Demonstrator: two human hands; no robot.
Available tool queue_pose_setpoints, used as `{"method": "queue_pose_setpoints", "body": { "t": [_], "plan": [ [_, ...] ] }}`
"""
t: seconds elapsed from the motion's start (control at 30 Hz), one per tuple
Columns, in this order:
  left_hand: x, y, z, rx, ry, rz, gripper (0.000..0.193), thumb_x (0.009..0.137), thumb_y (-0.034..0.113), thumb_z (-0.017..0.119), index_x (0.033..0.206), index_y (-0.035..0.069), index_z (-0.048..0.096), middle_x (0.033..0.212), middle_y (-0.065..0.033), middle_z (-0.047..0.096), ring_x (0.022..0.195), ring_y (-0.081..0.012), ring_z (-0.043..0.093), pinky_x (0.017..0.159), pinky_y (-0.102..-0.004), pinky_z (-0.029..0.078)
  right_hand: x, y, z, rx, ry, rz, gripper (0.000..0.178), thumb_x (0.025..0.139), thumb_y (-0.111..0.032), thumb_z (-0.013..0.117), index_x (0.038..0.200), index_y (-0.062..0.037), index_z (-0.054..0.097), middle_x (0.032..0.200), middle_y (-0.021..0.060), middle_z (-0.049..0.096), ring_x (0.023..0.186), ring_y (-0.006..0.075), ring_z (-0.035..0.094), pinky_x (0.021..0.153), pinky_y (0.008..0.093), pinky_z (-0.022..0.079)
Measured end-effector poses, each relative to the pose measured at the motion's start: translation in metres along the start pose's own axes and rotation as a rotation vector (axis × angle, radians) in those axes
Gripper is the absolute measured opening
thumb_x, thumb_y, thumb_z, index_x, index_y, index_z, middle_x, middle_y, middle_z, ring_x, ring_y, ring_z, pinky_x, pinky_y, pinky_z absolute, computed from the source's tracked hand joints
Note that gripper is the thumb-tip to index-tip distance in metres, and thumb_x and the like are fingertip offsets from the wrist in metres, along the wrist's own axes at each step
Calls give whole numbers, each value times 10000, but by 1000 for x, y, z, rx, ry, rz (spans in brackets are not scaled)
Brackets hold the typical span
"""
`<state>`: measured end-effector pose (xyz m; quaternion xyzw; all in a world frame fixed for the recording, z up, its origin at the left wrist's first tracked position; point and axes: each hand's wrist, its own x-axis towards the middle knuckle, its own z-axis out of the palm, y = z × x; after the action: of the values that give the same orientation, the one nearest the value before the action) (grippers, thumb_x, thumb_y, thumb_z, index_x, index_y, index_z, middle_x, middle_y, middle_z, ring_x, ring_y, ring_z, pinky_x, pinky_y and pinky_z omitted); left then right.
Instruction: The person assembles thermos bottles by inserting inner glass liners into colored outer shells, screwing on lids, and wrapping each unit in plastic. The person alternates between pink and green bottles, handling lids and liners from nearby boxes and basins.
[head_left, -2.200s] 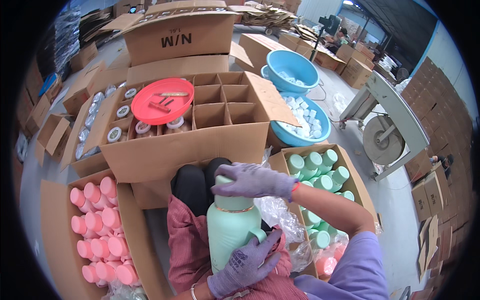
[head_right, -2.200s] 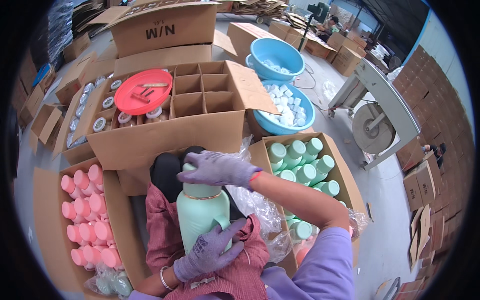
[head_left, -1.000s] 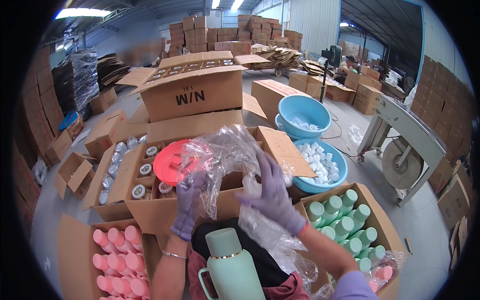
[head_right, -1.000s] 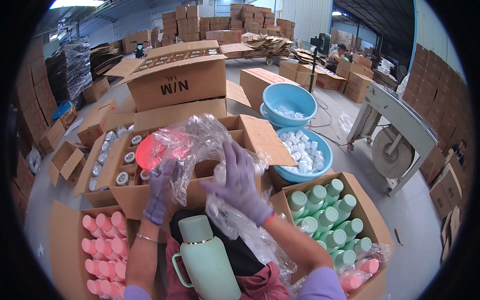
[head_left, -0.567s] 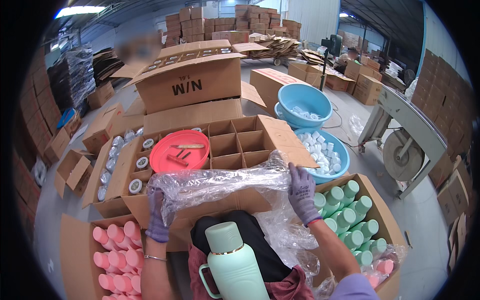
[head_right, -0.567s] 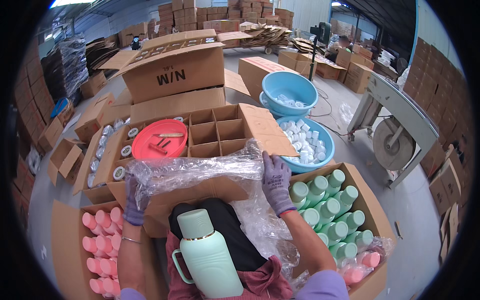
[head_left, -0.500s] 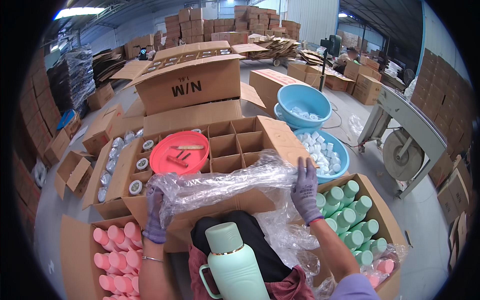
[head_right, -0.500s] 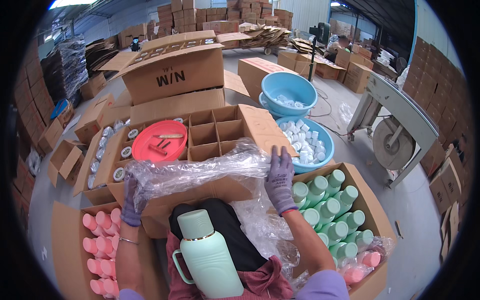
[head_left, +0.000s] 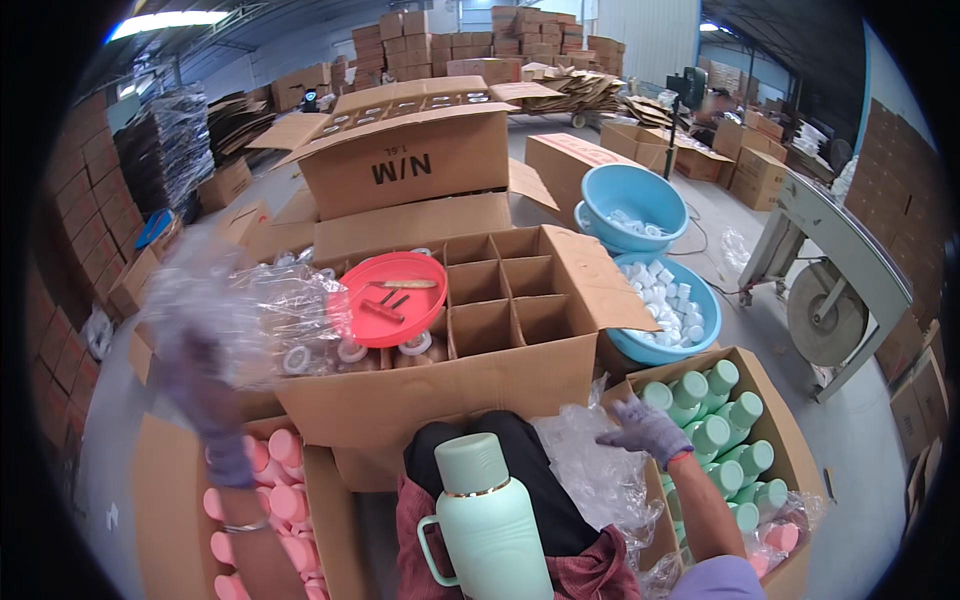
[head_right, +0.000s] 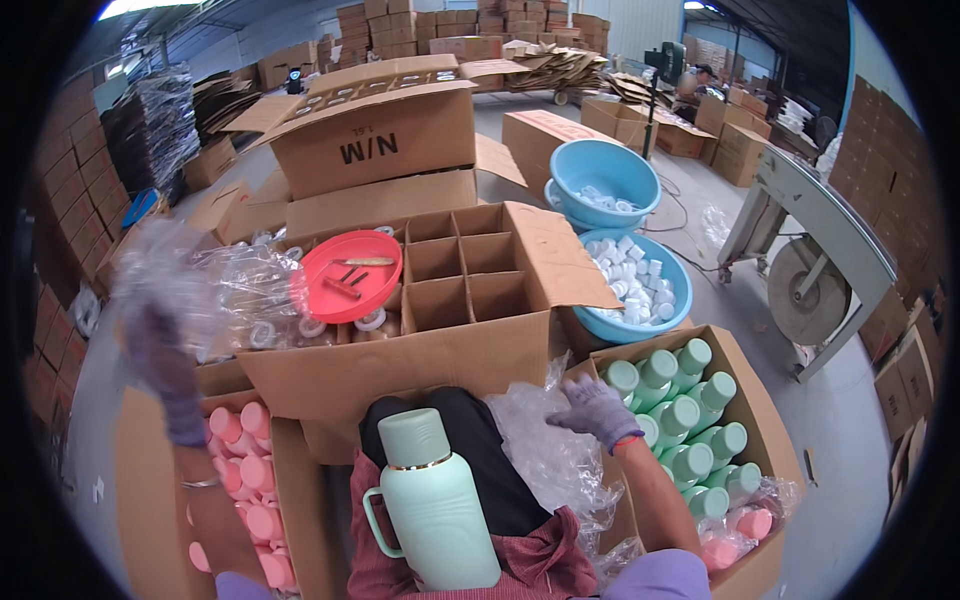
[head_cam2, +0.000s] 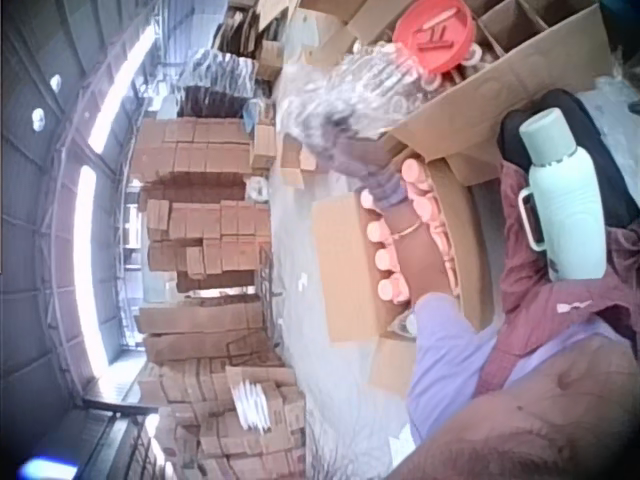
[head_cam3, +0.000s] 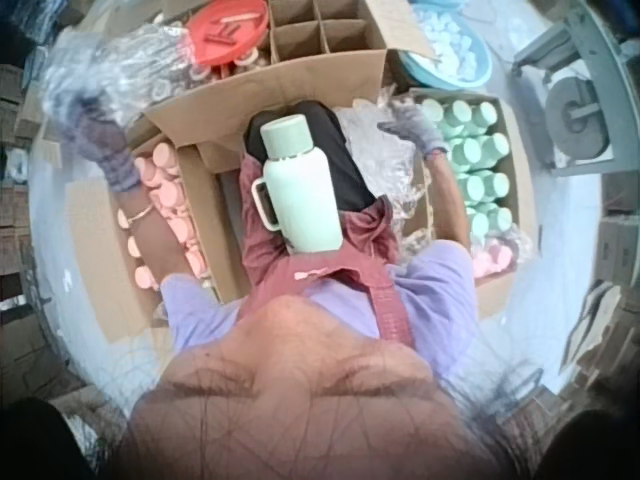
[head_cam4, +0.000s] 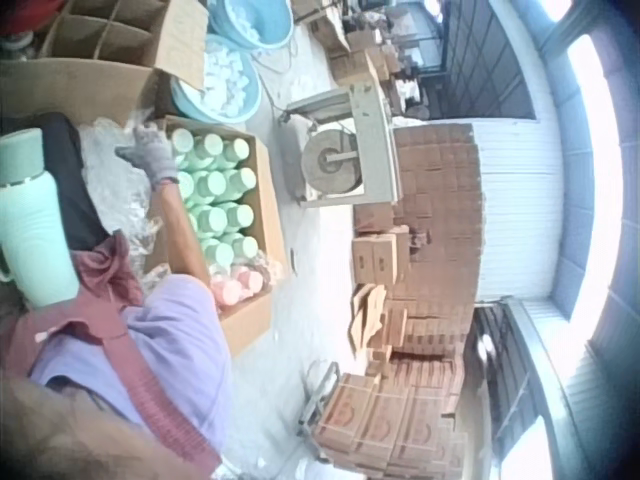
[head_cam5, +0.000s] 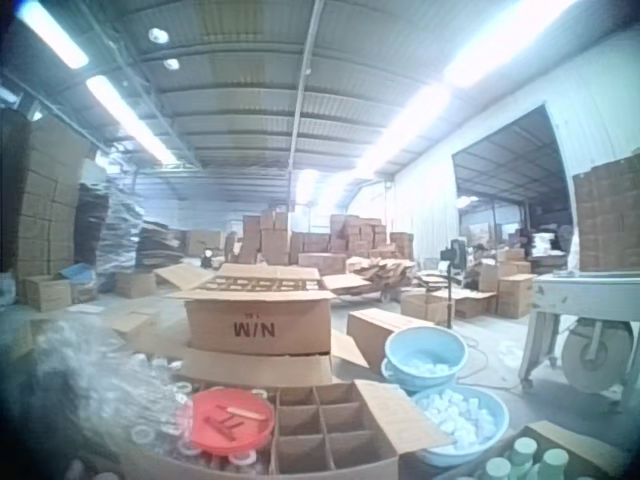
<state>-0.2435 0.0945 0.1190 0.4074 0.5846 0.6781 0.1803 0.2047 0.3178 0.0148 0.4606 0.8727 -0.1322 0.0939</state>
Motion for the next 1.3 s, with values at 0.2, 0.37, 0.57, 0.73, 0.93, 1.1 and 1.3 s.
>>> {"method": "queue_pose_setpoints", "body": {
  "t": [0.2,0.37,0.57,0.73,0.93,1.1,1.3],
  "plan": [
    [-52,-60,132,-54,-465,-63,432,1007,341,590,1264,-4,631,1057,-43,695,975,-103,619,856,-290,523,13,-152,-45,1384,81,-614,613,867,-234,780,1372,-12,514,1318,151,590,1197,196,574,1008,357,478],
    [-75,-114,102,-225,-339,-208,377,989,282,586,1170,-44,642,963,-8,661,820,-101,603,721,-233,484,74,-160,2,1202,370,-468,403,916,-157,701,1249,32,575,1118,119,676,1025,154,633,919,320,514],
    [-92,-120,75,10,-81,174,441,998,310,534,1223,-58,627,1136,-143,704,968,-208,687,855,-326,562,81,-114,58,812,660,-266,248,845,-96,647,1059,30,650,991,145,688,906,234,655,826,342,516],
    [-192,-71,70,87,-172,48,609,1017,462,509,1276,-84,589,1008,-117,698,882,-207,662,827,-333,538,-32,-123,64,834,908,-597,161,786,-126,667,879,-48,561,1079,160,623,1037,363,593,1051,535,423],
    [-316,-70,22,393,-688,-513,384,1022,174,518,1353,-21,533,1235,-117,641,1174,-187,580,1019,-342,462,-138,-86,134,412,410,-723,284,680,-132,695,943,-106,593,1131,110,579,1190,326,540,1128,613,308],
    [-315,-62,-17,76,-588,-655,296,982,232,634,1178,11,632,1110,-93,651,1016,-118,593,881,-344,501,-164,-62,126,212,127,-978,334,716,-292,687,1001,-130,626,1131,101,586,1234,341,503,1105,653,286],
    [-228,-57,44,502,-542,-425,390,925,186,608,1270,10,570,898,-148,687,926,-235,673,831,-392,519,-163,-79,120,50,246,-1036,267,756,-290,664,909,-90,575,1014,124,596,1084,343,573,1046,645,368]
  ]
}}
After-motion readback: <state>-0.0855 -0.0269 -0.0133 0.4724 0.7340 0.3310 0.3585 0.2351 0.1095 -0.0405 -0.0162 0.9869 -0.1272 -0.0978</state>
